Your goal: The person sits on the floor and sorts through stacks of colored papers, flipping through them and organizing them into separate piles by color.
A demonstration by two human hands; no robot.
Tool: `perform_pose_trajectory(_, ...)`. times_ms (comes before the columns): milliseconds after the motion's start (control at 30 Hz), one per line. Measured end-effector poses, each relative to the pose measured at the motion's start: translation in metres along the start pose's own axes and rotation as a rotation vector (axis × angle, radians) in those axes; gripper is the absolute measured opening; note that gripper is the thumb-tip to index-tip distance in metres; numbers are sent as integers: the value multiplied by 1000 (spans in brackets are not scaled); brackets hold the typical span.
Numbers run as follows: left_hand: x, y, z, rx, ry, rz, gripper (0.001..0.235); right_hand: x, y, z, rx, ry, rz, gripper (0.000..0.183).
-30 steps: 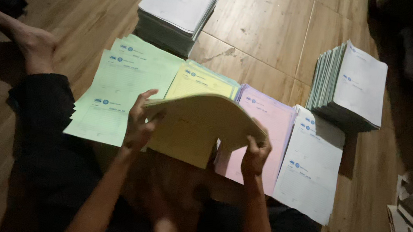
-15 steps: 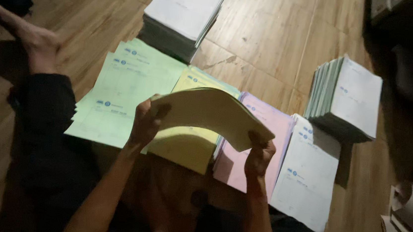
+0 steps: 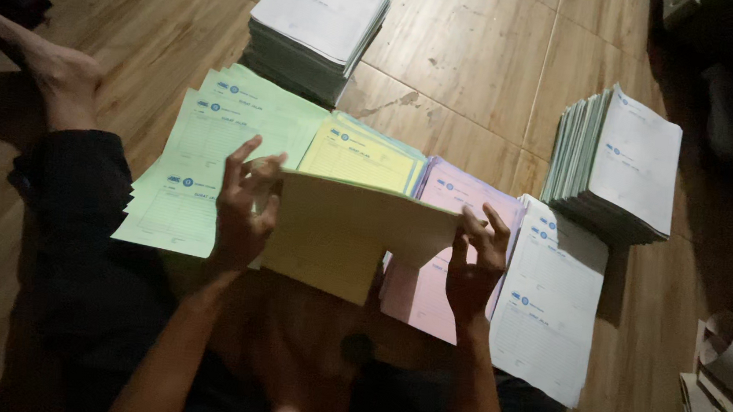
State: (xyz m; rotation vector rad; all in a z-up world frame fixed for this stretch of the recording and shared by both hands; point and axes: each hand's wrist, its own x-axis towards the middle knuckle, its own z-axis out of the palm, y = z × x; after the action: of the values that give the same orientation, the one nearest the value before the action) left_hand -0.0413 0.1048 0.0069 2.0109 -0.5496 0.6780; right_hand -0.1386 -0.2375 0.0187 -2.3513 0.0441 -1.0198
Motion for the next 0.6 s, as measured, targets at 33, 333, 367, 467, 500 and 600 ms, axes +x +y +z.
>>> perform_pose_trajectory(33, -2, -6, 2, -147, 39, -120, 75, -7, 12, 5, 133, 41, 150, 61)
perform_pose_trajectory(333, 18, -18, 58, -673, 20, -528, 49, -20, 85, 71, 889, 25, 517, 61)
perform_pose_trajectory(367, 17, -14, 48, -643, -82, -756, 40, -34, 83, 71, 836, 25, 567, 38)
perform_pose_trajectory(467, 23, 7, 38, -691, -86, -812, 36, -31, 81, 62, 811, 33, 597, 31)
perform_pose_trajectory(500, 17, -3, 39, -688, -90, -818, 36, -26, 58, 53, 810, 32, 606, 31)
perform_pose_trajectory(600, -4, -30, 43, -553, -98, -669, 22, -23, 24, 40, 744, 28, 631, 25)
